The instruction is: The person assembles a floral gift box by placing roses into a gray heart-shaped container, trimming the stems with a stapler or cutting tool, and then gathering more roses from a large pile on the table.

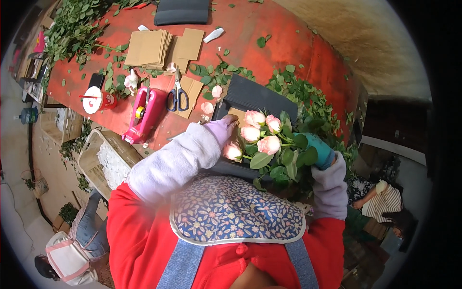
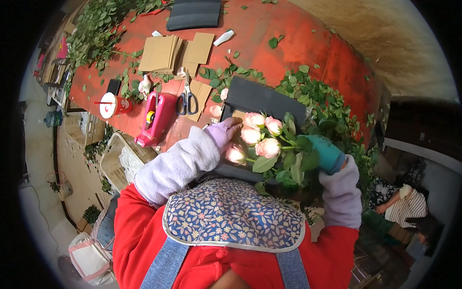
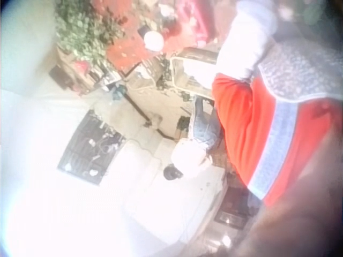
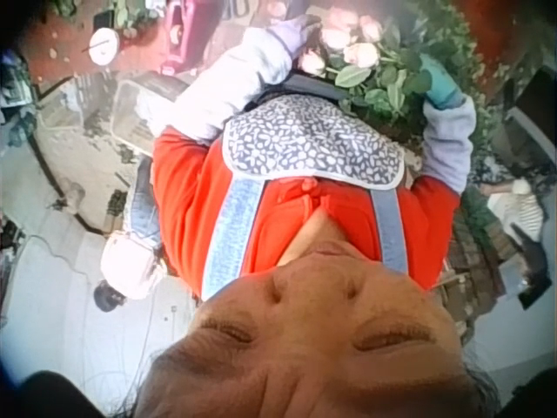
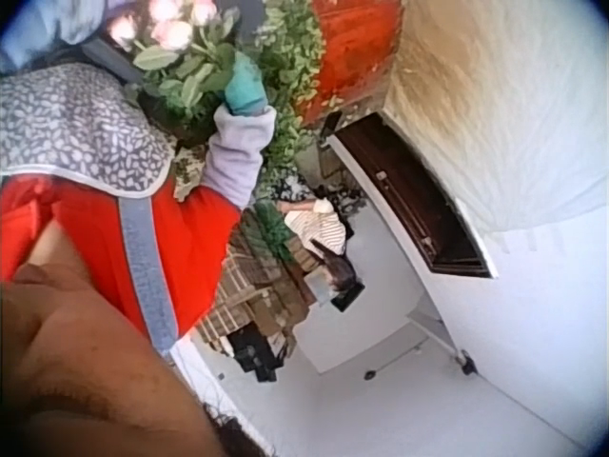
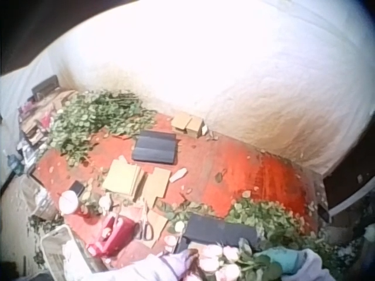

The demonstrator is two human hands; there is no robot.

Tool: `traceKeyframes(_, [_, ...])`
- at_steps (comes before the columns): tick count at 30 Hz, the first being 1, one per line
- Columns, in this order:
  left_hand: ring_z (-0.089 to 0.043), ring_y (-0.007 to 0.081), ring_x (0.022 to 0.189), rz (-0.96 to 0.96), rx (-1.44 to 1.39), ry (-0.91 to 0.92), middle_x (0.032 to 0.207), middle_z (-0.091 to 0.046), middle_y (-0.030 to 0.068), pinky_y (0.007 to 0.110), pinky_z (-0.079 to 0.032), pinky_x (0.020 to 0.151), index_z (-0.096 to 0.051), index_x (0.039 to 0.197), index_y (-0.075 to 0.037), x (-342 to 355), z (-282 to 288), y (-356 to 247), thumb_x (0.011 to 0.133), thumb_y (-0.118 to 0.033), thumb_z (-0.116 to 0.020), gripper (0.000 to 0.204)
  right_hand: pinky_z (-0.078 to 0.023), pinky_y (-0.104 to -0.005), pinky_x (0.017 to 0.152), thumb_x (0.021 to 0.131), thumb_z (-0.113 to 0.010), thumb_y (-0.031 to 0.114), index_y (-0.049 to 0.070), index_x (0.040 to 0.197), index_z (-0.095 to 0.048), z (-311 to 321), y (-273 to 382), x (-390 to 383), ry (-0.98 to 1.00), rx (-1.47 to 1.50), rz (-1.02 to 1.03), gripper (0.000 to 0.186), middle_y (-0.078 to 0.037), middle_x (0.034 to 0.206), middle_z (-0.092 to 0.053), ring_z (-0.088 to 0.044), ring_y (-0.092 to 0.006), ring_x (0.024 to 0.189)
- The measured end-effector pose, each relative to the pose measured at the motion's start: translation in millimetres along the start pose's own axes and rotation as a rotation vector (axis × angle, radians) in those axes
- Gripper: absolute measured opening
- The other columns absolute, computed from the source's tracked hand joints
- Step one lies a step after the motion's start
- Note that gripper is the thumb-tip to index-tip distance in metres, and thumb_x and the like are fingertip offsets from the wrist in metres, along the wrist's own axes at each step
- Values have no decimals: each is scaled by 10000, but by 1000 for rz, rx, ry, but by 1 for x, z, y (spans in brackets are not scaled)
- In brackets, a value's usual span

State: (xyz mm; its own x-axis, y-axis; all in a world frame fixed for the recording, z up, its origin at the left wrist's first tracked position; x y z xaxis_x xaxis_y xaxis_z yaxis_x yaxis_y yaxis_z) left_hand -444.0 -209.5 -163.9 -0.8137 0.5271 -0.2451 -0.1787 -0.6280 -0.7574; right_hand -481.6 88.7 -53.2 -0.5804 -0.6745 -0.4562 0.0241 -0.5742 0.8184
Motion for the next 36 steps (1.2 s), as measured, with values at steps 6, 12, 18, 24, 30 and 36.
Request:
traceKeyframes(6, [-572,341,1157,337,-390,96,1339,-496,210,357,-504,947,-496,1319,8,10,14,-24,912,-163,-539,444,-497,-372,760,714,-768,124,19,1082,-643,0,-1,-2,-13,95,-1,402,-133,933,-686,-637,-279,827])
traceKeyframes(12, [-577,357,1138,-285,68,-124,1268,-546,192,360,-516,940,-537,1254,38,-1,17,-18,829,-119,-622,461,-499,-390,751,708,-764,126,20,1096,-636,-4,13,0,-132,-68,-12,422,-147,955,-677,-643,-300,845])
traceKeyframes(18, [-636,370,1014,-128,-656,-146,1127,-618,192,364,-541,880,-595,1165,22,3,18,-12,748,24,-647,420,-488,-409,697,701,-750,139,39,1038,-641,-9,-40,7,32,-106,-100,368,-167,887,-656,-622,-343,796])
traceKeyframes(24, [-631,347,830,-318,-501,-421,902,-625,160,376,-517,711,-609,1007,-1,1,16,1,738,53,-633,276,-508,-390,745,722,-679,72,78,1147,-647,-32,9,35,279,-200,-167,426,-164,962,-683,-658,-327,884])
traceKeyframes(30, [-602,335,772,-240,-719,-383,836,-592,150,366,-489,677,-609,1027,-11,2,13,5,761,62,-596,276,-503,-409,747,756,-683,135,105,1093,-667,-47,-2,39,271,-298,-118,338,-154,965,-692,-654,-335,879])
traceKeyframes(36, [-609,320,808,-230,8,-416,915,-589,127,385,-505,699,-618,1112,-52,-34,58,-39,763,-87,-704,361,-507,-403,734,787,-672,149,108,1092,-669,-51,-14,32,199,-241,-58,308,-123,934,-700,-663,-318,840])
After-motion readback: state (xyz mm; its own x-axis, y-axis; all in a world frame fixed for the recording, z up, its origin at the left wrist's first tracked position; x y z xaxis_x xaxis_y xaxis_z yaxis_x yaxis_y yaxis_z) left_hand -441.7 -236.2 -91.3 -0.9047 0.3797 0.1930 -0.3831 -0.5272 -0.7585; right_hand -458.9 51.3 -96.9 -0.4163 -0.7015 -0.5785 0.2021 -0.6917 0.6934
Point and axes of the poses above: each hand's wrist, its own x-axis towards the middle knuckle, its own z-axis out of the back of the hand, y = z × x, the point moved 3 cm from there along x, towards the middle knuckle
